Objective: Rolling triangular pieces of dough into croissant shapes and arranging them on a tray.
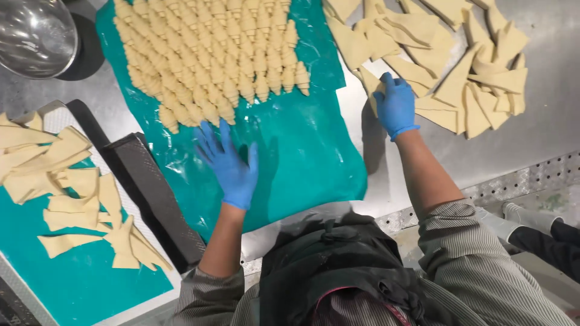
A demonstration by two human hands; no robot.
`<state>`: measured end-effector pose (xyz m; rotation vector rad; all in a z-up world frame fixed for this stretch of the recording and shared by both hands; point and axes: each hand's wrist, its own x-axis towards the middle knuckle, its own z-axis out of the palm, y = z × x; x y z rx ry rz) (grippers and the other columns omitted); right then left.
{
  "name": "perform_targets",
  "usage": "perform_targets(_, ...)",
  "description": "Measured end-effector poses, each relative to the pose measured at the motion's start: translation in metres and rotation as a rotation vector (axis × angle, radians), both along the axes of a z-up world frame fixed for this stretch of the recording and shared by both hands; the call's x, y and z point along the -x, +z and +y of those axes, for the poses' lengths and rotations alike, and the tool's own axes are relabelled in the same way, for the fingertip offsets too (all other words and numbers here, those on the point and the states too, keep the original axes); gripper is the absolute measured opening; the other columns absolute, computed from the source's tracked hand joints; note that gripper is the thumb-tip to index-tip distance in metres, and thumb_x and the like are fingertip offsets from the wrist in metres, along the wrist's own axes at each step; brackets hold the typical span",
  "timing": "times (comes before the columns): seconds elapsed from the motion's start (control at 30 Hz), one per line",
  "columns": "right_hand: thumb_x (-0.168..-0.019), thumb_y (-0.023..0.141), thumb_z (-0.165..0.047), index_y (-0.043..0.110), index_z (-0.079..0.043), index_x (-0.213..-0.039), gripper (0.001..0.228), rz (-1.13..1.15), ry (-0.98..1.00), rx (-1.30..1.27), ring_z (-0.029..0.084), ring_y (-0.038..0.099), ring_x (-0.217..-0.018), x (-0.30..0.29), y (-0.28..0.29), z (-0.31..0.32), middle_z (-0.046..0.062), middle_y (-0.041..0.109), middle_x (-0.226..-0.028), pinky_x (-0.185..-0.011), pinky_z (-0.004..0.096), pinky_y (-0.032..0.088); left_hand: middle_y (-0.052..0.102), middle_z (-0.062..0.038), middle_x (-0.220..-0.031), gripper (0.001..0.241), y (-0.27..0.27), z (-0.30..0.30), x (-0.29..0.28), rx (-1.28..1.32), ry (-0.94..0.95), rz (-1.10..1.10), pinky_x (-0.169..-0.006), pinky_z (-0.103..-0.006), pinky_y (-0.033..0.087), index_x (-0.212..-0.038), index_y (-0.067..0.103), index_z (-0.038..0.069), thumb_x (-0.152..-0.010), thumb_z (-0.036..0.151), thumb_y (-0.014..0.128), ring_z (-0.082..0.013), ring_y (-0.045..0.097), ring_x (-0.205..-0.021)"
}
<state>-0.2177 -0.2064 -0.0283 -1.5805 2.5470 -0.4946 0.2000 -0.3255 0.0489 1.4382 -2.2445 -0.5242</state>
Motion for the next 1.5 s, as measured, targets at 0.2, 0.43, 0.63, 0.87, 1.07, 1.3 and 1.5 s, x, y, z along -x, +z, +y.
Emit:
perform_targets(0.2, -0.077, 0.082, -0.011, 0.069, -0.008, -0.112, 0.038, 0.071, 0.109, 0.106, 0.043, 0.058, -0.097, 0.0, 0.015, 0.0, 0.024, 0.064, -0.105, -0.08, 0.05, 0.049, 0.022, -0.021, -0.169, 0.076, 0.013, 0.084, 0.051, -0.057, -0.003, 0.118, -0.126, -0.0671, 0.011, -0.157, 0.039, 0.014, -0.094, 0.04, 0.072, -0.0459, 0.016, -0.158)
perform_targets(0.43, -0.091, 0.082, -0.007, 0.063, -0.003, -0.107, 0.025, -0.406, 0.176, 0.058, 0.032, 0.066, -0.089, 0.022, 0.02, 0.022, 0.016, 0.067, -0.096, -0.08, 0.041, 0.053, 0.037, -0.024, -0.162, 0.065, 0.023, 0.156, 0.164, -0.117, -0.093, 0.369, -0.124, -0.0542, 0.029, -0.148, 0.049, 0.009, -0.092, 0.031, 0.075, -0.0432, 0.033, -0.152)
perform_targets(0.63, -0.094, 0.076, 0.002, 0.063, -0.003, -0.108, 0.02, -1.7, -0.027, 0.279, 0.013, 0.062, -0.086, 0.009, 0.094, 0.09, 0.005, 0.064, -0.094, -0.082, 0.027, 0.054, 0.062, -0.013, -0.138, 0.05, 0.005, 0.197, 0.241, -0.822, -0.057, 1.111, -0.105, -0.0324, 0.049, -0.146, 0.051, -0.002, -0.104, 0.024, 0.064, -0.0187, 0.058, -0.123)
perform_targets(0.87, -0.087, 0.079, -0.009, 0.064, -0.001, -0.133, 0.049, -0.432, 0.493, 0.327, 0.034, 0.064, -0.12, -0.016, 0.196, 0.165, 0.024, 0.063, -0.133, -0.099, 0.035, 0.053, 0.071, -0.007, -0.111, 0.039, 0.032, 0.235, 0.253, -1.124, 0.178, 1.293, -0.082, -0.0296, 0.058, -0.133, 0.063, -0.005, -0.101, 0.017, 0.064, -0.0145, 0.067, -0.093)
perform_targets(1.07, -0.101, 0.071, -0.012, 0.07, -0.001, -0.131, 0.033, -0.972, 0.224, 0.256, 0.021, 0.07, -0.113, -0.016, 0.166, 0.195, 0.014, 0.074, -0.125, -0.103, 0.032, 0.054, 0.064, -0.011, -0.118, 0.048, 0.064, 0.265, 0.246, -0.893, -0.042, 1.068, -0.089, -0.0255, 0.055, -0.137, 0.059, -0.005, -0.098, 0.02, 0.071, -0.0121, 0.063, -0.102)
perform_targets(1.3, -0.108, 0.056, -0.02, 0.07, 0.004, -0.112, 0.027, -1.587, -0.08, 0.24, 0.018, 0.072, -0.092, -0.007, 0.139, 0.205, 0.01, 0.074, -0.102, -0.086, 0.037, 0.063, 0.07, -0.014, -0.121, 0.041, 0.055, 0.279, 0.244, -0.459, 0.065, 0.707, -0.092, -0.0302, 0.056, -0.134, 0.065, -0.003, -0.097, 0.014, 0.07, -0.0191, 0.07, -0.105)
perform_targets(1.5, -0.108, 0.056, -0.021, 0.068, -0.001, -0.112, 0.024, -1.514, -0.289, 0.515, 0.02, 0.072, -0.087, 0.035, 0.152, 0.214, 0.008, 0.073, -0.101, -0.08, 0.038, 0.061, 0.069, -0.014, -0.118, 0.04, -0.039, 0.215, 0.257, -1.185, 0.161, 1.5, -0.095, -0.0434, 0.054, -0.134, 0.06, -0.006, -0.097, 0.007, 0.067, -0.0254, 0.068, -0.102)
